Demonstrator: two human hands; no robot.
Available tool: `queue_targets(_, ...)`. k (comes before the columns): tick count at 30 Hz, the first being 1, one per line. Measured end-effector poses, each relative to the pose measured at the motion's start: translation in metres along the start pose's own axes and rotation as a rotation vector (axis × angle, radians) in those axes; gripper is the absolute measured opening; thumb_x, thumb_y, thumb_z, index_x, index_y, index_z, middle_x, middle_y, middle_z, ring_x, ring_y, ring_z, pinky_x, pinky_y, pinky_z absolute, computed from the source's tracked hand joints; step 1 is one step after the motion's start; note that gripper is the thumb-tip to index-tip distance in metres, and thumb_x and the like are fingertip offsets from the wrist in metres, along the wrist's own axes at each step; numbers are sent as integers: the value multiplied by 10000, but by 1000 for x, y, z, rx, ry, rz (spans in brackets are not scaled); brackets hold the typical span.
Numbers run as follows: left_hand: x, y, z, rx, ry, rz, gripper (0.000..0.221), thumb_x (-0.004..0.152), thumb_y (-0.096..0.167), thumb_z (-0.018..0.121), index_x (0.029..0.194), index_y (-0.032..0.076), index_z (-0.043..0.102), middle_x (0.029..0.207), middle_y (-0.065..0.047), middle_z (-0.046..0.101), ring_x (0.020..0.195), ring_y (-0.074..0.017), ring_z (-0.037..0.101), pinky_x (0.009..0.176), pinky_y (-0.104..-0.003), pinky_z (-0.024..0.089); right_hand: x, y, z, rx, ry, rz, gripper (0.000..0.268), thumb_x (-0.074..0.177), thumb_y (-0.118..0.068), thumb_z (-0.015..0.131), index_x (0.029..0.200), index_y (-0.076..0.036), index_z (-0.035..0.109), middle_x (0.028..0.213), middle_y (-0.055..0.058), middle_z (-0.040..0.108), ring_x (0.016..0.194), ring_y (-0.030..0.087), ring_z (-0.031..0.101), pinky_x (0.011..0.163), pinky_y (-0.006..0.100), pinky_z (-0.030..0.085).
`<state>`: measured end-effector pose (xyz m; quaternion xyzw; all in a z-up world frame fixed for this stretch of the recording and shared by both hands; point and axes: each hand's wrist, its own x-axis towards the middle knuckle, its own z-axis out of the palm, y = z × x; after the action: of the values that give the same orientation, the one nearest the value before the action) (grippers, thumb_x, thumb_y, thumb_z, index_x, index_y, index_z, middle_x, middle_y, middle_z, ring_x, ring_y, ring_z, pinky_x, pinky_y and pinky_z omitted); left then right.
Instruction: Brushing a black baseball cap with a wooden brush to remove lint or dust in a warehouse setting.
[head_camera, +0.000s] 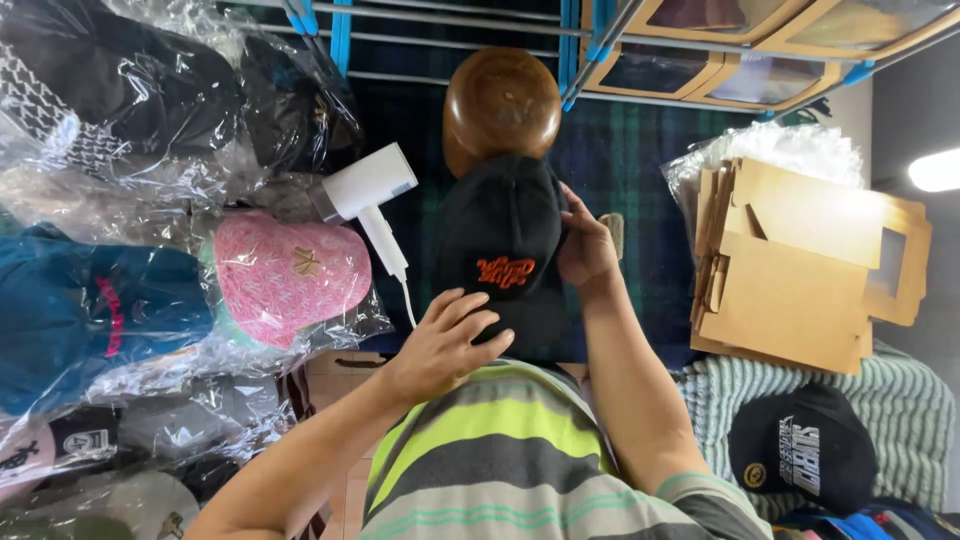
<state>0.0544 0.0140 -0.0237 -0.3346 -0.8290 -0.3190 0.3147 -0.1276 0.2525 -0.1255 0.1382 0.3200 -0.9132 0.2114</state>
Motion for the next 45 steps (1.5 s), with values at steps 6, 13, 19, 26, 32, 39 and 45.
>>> queue_targets(6,-73,-29,23,-360,53,-585,505,747,22,686,1241,125,709,1472,-176,421,1457,-395,353,1172,-535,309,3,6,25,253,-292,-6,589,810,28,490,1387,-16,600,1224,272,702,1092,408,714,976,512,587)
queue_targets(13,18,-124,23,-1148,490,-1315,740,973,561,596,1474,40,441,1252,-207,554,1120,-317,607,1000,-473,471,9,-7,40,194,-404,24,461,816,-42,510,1267,-31,604,1105,254,713,1011,378,719,902,506,592)
queue_targets(19,16,-196,36,-1419,185,-1453,648,883,643,673,1292,142,626,868,-70,703,724,-198,723,638,-311,524,25,-32,21,-40,-384,-85,290,935,-146,516,1169,-7,618,990,258,732,809,308,749,732,403,620)
queue_targets(26,59,-198,46,-1448,365,-1250,328,880,-34,706,1201,27,678,937,-125,742,804,-246,760,674,-377,646,37,-45,49,-404,-153,-213,218,827,111,643,1035,73,698,938,204,730,828,290,753,732,384,633)
queue_targets(32,123,-264,58,-1193,437,-1216,173,909,-8,683,1073,47,696,830,-27,644,588,-116,627,471,-186,527,93,-93,114,-573,-18,-327,148,862,11,685,1007,11,716,912,128,707,796,199,695,717,271,552)
queue_targets(39,95,-376,153,-410,161,-1359,177,915,197,690,1017,307,784,870,-2,738,870,-207,723,752,-337,561,142,-77,130,-952,338,-307,204,860,-186,697,1030,-171,809,1037,114,761,1065,263,706,931,359,540)
queue_targets(45,117,-304,116,-721,343,-1429,235,947,337,693,1135,229,784,1049,-42,778,1024,-186,696,886,-326,527,135,-73,93,-288,187,-122,310,950,-209,661,1234,-115,743,1049,132,754,958,295,730,919,415,596)
